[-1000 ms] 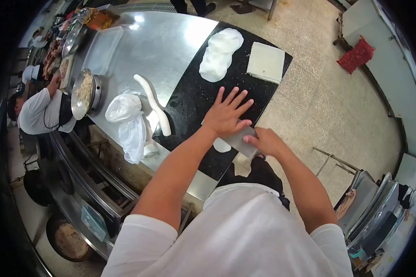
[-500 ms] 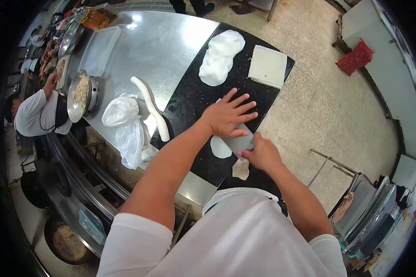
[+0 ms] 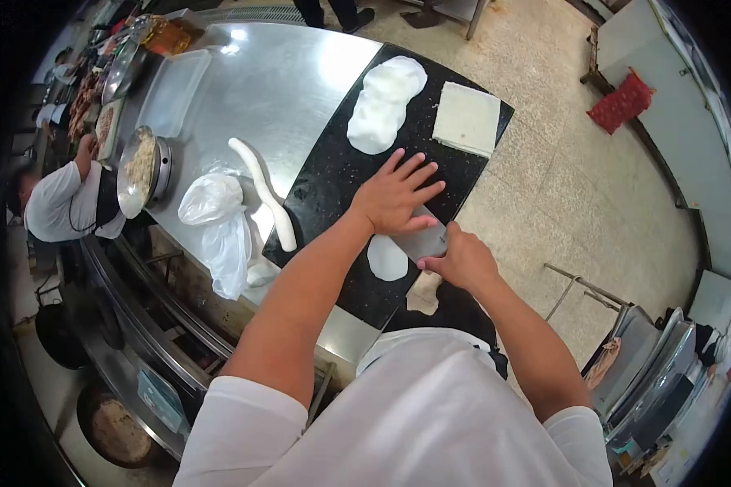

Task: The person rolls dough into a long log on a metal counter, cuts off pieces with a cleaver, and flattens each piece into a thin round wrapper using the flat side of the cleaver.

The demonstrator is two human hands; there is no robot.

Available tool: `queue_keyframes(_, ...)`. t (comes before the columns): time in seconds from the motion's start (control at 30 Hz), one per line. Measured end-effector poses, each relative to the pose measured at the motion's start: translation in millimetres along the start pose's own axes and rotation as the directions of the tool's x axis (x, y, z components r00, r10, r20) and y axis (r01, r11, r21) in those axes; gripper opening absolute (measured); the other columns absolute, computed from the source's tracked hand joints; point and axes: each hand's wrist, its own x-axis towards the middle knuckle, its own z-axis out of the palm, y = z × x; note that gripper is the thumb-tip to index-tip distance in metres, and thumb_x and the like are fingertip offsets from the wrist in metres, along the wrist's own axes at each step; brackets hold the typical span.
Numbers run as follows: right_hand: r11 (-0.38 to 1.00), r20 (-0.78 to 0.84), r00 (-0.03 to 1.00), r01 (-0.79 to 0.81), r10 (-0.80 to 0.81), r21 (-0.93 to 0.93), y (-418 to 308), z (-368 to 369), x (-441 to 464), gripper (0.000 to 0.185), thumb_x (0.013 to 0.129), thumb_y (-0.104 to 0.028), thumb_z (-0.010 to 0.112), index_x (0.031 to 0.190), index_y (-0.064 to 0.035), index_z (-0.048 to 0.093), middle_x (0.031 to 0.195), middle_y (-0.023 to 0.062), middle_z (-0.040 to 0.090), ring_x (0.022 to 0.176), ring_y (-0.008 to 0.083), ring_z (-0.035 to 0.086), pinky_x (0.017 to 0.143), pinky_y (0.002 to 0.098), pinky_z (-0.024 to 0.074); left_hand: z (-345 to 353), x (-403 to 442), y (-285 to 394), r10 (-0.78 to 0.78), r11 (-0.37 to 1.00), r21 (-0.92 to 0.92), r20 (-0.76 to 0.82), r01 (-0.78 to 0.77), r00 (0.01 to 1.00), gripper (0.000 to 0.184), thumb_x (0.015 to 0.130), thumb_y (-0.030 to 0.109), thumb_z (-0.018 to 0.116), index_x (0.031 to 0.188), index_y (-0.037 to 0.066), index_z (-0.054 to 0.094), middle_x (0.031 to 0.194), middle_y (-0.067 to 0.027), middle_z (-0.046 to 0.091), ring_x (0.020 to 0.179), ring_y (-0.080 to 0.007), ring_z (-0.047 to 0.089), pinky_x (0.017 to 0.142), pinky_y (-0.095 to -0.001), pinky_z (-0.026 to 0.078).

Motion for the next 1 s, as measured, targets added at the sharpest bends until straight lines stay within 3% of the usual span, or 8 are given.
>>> queue_keyframes(0.17, 0.987, 0.162, 0.985, 0.031, -0.057, 0.158, 64.6, 78.2, -67.5, 0.075, 0.077, -0.045, 0.088, 0.122, 0.0022, 0.050, 0.094, 0.0262, 0.074, 0.094, 0.0454, 0.073, 0.080, 0.0535, 0.0574, 18.1, -40.1, 83.3, 0.080, 0.984, -0.163, 0.074, -0.067, 0.994, 0.066, 0.091, 0.066, 0.058, 0.136, 0.019, 0.067, 0.150, -0.0091, 0.057, 0.147, -0.0365, 0.042, 0.123, -0.0645, 0.021)
queue_keyframes(0.23, 0.973, 0.163, 0.982, -0.122, 0.090, 0.196, 57.2, 68.2, -86.2, 0.075, 0.077, -0.045, 0.088, 0.122, 0.0014, 0.049, 0.094, 0.0259, 0.073, 0.093, 0.0455, 0.073, 0.078, 0.0540, 0.0569, 30.9, -29.9, 87.6, 0.135, 0.961, -0.253, 0.089, -0.109, 0.987, 0.065, 0.091, 0.067, 0.058, 0.134, 0.019, 0.068, 0.147, -0.0072, 0.059, 0.145, -0.0356, 0.045, 0.123, -0.0650, 0.021)
queue_keyframes(0.33, 0.986, 0.120, 0.982, -0.152, 0.143, 0.072, 45.4, 31.0, -56.2, 0.073, 0.077, -0.046, 0.087, 0.120, -0.0001, 0.050, 0.096, 0.0246, 0.074, 0.093, 0.0440, 0.073, 0.077, 0.0544, 0.0565, 29.0, -4.7, 67.4, 0.110, 0.982, -0.155, 0.009, -0.107, 0.994, 0.062, 0.091, 0.064, 0.061, 0.131, 0.018, 0.069, 0.141, -0.0050, 0.063, 0.141, -0.0341, 0.049, 0.122, -0.0646, 0.022)
queue_keyframes(0.53, 0.997, 0.012, 0.998, 0.066, -0.065, -0.043, 23.9, -7.5, -7.4, 0.070, 0.078, -0.046, 0.086, 0.119, -0.0003, 0.052, 0.095, 0.0252, 0.074, 0.093, 0.0444, 0.073, 0.078, 0.0541, 0.0565, 3.1, 13.8, 15.8, -0.029, 0.999, 0.025, -0.029, 0.030, 0.999, 0.065, 0.092, 0.062, 0.062, 0.139, 0.018, 0.065, 0.151, -0.0104, 0.056, 0.146, -0.0337, 0.044, 0.123, -0.0613, 0.022)
queue_keyframes(0.63, 0.996, 0.053, 0.996, 0.069, -0.072, 0.052, 38.8, 27.2, -33.3, 0.070, 0.079, -0.044, 0.086, 0.120, 0.0011, 0.052, 0.096, 0.0266, 0.074, 0.094, 0.0450, 0.073, 0.080, 0.0532, 0.0571, 13.5, -8.3, 35.6, -0.016, 0.999, -0.032, 0.021, 0.017, 1.000, 0.066, 0.092, 0.064, 0.061, 0.140, 0.018, 0.065, 0.154, -0.0131, 0.052, 0.151, -0.0372, 0.036, 0.124, -0.0617, 0.021)
queue_keyframes(0.7, 0.952, 0.202, 0.974, 0.034, -0.100, 0.305, 70.0, 58.7, -59.1, 0.071, 0.080, -0.043, 0.086, 0.121, 0.0021, 0.051, 0.098, 0.0276, 0.073, 0.094, 0.0453, 0.073, 0.082, 0.0523, 0.0575, 13.6, -26.6, 78.0, 0.011, 0.991, -0.137, 0.108, 0.004, 0.994, 0.067, 0.091, 0.064, 0.061, 0.140, 0.018, 0.064, 0.152, -0.0107, 0.055, 0.151, -0.0365, 0.037, 0.124, -0.0631, 0.019)
queue_keyframes(0.87, 0.969, 0.162, 0.982, -0.134, 0.101, 0.207, 65.4, 32.8, -53.3, 0.074, 0.080, -0.043, 0.086, 0.125, 0.0023, 0.048, 0.099, 0.0275, 0.074, 0.094, 0.0457, 0.073, 0.081, 0.0524, 0.0576, 34.4, 3.8, 75.4, 0.124, 0.978, -0.172, 0.047, -0.114, 0.991, 0.066, 0.091, 0.065, 0.062, 0.137, 0.018, 0.066, 0.147, -0.0081, 0.058, 0.150, -0.0348, 0.039, 0.124, -0.0636, 0.018)
queue_keyframes(1.0, 0.999, 0.044, 0.998, 0.046, -0.047, 0.026, 55.3, -12.1, 3.7, 0.072, 0.079, -0.046, 0.086, 0.121, 0.0021, 0.053, 0.099, 0.0273, 0.073, 0.095, 0.0456, 0.072, 0.081, 0.0526, 0.0575, 17.5, 33.8, 29.1, 0.015, 0.999, 0.036, 0.002, -0.015, 1.000, 0.066, 0.091, 0.064, 0.062, 0.139, 0.018, 0.065, 0.149, -0.0093, 0.057, 0.148, -0.0350, 0.041, 0.123, -0.0626, 0.020)
